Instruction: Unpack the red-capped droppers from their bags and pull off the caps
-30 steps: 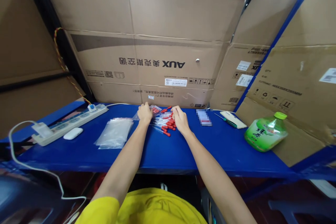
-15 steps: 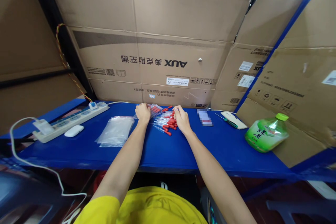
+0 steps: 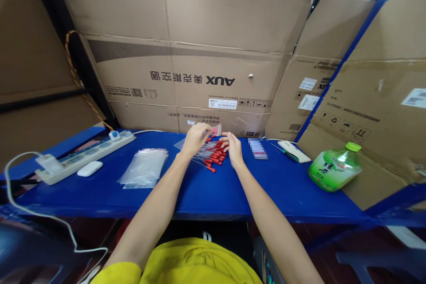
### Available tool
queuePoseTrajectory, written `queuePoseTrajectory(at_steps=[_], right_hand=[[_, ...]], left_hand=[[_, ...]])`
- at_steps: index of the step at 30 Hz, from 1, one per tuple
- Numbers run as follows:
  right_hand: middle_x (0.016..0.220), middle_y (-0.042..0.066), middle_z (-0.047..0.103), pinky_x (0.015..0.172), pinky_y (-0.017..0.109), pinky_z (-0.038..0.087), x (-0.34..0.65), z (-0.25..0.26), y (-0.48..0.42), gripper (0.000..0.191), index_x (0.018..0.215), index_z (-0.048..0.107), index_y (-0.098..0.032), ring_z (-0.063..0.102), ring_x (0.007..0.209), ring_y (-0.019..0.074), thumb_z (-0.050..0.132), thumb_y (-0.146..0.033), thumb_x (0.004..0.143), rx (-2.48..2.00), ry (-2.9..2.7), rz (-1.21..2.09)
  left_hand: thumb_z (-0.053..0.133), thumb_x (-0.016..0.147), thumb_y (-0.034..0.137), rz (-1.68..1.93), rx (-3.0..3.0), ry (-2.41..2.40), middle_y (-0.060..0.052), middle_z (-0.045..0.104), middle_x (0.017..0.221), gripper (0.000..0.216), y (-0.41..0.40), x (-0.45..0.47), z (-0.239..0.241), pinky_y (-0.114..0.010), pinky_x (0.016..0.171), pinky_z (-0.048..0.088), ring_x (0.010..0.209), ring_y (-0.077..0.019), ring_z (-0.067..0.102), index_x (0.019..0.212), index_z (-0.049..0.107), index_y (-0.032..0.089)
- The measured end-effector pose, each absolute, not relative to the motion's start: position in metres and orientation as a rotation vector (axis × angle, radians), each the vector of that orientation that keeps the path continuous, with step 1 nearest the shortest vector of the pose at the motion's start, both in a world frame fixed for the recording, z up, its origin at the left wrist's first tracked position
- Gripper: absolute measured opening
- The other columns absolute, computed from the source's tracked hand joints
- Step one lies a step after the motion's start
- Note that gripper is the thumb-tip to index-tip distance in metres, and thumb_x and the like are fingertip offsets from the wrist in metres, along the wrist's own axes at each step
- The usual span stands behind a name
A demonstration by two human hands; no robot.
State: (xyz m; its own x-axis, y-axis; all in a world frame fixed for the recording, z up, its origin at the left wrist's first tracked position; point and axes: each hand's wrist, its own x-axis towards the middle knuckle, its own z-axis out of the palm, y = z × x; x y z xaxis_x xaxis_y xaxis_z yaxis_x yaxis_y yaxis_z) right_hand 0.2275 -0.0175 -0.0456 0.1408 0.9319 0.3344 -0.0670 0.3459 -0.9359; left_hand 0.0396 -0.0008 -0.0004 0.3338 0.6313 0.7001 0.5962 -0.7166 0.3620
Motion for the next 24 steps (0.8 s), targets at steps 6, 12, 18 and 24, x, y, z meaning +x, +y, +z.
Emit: queuePoseTrajectory(at_steps=[6, 12, 18, 24], right_hand=[[0.077, 0.006, 0.074, 0.049, 0.023, 0.043, 0.237, -0.049, -0.010, 0.044, 0.090, 0.074, -0.015, 0.065, 0.061, 0.0164, 0.068, -0.058, 0.078, -1.080, -1.126, 0.899], [0.079, 0.007, 0.077, 0.059, 0.026, 0.050, 0.236, -0.050, -0.012, 0.035, 0.090, 0.077, -0.015, 0.070, 0.071, 0.0208, 0.071, -0.046, 0.075, -1.066, -1.219, 0.840], [0.085, 0.006, 0.077, 0.074, 0.031, 0.052, 0.233, -0.048, -0.014, 0.030, 0.081, 0.078, -0.018, 0.068, 0.077, 0.0209, 0.073, -0.047, 0.078, -0.957, -1.426, 0.721], [0.069, 0.002, 0.070, 0.062, 0.028, 0.046, 0.231, -0.047, -0.018, 0.032, 0.077, 0.075, -0.018, 0.059, 0.064, 0.0173, 0.075, -0.050, 0.077, -0.971, -1.451, 0.813]], left_hand=[[0.054, 0.100, 0.028, 1.171, 2.754, 0.939, -0.007, 0.075, 0.105, 0.016, -0.001, 0.057, -0.010, -0.036, 0.090, 0.044, 0.100, -0.0232, 0.064, 0.098, 0.069, 0.021], [0.058, 0.099, 0.045, 1.154, 2.527, 0.943, -0.005, 0.076, 0.093, 0.030, 0.002, 0.054, -0.018, -0.030, 0.077, 0.044, 0.084, -0.0196, 0.066, 0.092, 0.073, 0.020], [0.045, 0.102, 0.051, 1.243, 2.195, 1.229, -0.001, 0.069, 0.069, 0.047, 0.004, 0.059, -0.020, -0.027, 0.062, 0.036, 0.063, -0.0152, 0.058, 0.077, 0.066, 0.019], [0.053, 0.096, 0.050, 1.192, 2.175, 1.233, 0.001, 0.064, 0.063, 0.040, 0.007, 0.059, -0.023, -0.026, 0.057, 0.032, 0.058, -0.0138, 0.051, 0.073, 0.061, 0.019]])
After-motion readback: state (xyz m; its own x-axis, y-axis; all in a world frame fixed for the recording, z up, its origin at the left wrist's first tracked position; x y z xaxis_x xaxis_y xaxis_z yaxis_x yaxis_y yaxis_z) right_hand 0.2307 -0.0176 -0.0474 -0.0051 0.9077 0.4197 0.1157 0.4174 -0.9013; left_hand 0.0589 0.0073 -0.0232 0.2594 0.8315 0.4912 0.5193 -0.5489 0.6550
